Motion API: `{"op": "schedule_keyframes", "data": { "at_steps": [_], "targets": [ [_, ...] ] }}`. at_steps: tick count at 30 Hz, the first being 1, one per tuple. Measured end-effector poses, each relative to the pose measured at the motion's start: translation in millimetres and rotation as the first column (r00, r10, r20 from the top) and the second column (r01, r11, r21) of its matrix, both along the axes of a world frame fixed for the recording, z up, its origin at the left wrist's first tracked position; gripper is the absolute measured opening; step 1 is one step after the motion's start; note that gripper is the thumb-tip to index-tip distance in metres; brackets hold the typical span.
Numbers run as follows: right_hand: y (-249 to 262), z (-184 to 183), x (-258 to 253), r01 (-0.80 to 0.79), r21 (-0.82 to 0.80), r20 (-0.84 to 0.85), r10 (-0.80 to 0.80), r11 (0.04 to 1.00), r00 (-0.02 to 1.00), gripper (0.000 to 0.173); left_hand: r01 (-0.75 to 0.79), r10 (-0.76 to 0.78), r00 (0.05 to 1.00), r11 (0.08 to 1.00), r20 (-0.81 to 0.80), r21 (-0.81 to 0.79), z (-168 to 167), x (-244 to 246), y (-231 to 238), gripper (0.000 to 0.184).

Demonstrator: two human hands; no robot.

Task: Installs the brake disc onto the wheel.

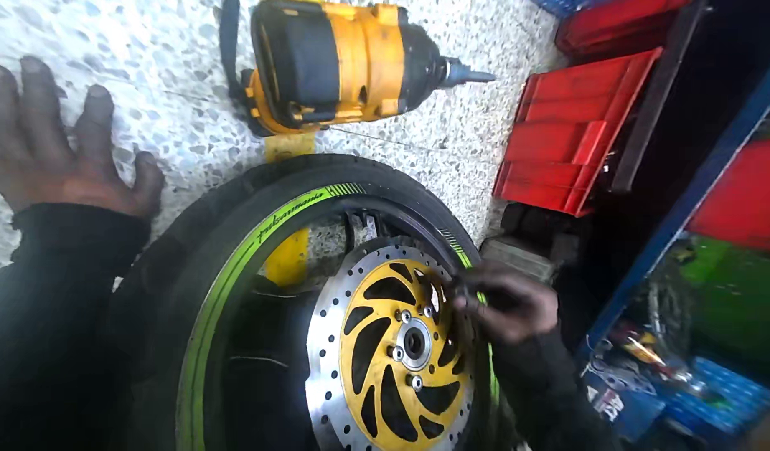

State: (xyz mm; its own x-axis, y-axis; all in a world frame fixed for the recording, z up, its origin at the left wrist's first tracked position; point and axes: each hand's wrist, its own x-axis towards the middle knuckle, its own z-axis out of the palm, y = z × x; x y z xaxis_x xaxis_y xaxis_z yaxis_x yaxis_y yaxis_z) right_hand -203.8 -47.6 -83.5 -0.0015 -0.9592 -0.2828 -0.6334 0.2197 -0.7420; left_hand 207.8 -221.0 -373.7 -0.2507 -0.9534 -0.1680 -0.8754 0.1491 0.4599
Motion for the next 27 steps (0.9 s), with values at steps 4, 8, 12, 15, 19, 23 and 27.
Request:
{"op": "schedule_keyframes", "data": {
  "at_steps": [4,8,12,15,19,23,27],
  "targets": [
    [59.9,17.5,23.1,0.114,0.075,-0.042,-0.111,0.991,0.993,0.018,0.010,-0.010,1.000,1.000,-0.017,-0.027,-12.4,5.7,0.4,0.068],
    [68.6,9.8,32.3,0.096,-0.007,-0.136,-0.096,0.995,0.986,0.014,0.010,-0.011,0.999,1.000,-0.052,-0.030,-15.6,6.0,1.8,0.068],
    [68.7,12.9,25.6,-0.007,0.006,-0.188,0.008,1.000,0.982,0.013,-0.006,0.005,1.000,1.000,0.004,0.008,3.1,1.2,-0.9,0.068],
    [75.4,12.3,27.5,-0.009,-0.003,-0.218,0.008,1.000,0.976,0.014,-0.006,0.006,1.000,1.000,0.012,-0.021,-1.6,3.0,1.0,0.067],
    [80.9,17.0,33.4,-0.035,0.043,-0.281,0.046,0.998,0.959,0.021,0.003,-0.001,0.998,1.000,0.061,-0.031,2.1,3.3,-0.7,0.069],
    [81.5,21.1,30.8,-0.038,0.043,-0.326,0.050,0.998,0.944,0.019,0.007,-0.003,0.997,0.999,0.073,-0.048,-1.8,3.4,-0.6,0.069],
    [74.0,20.7,27.8,-0.055,0.068,-0.356,0.076,0.996,0.931,0.023,0.014,-0.011,0.997,0.999,0.075,-0.040,-2.0,4.6,-2.1,0.070]
  ]
}}
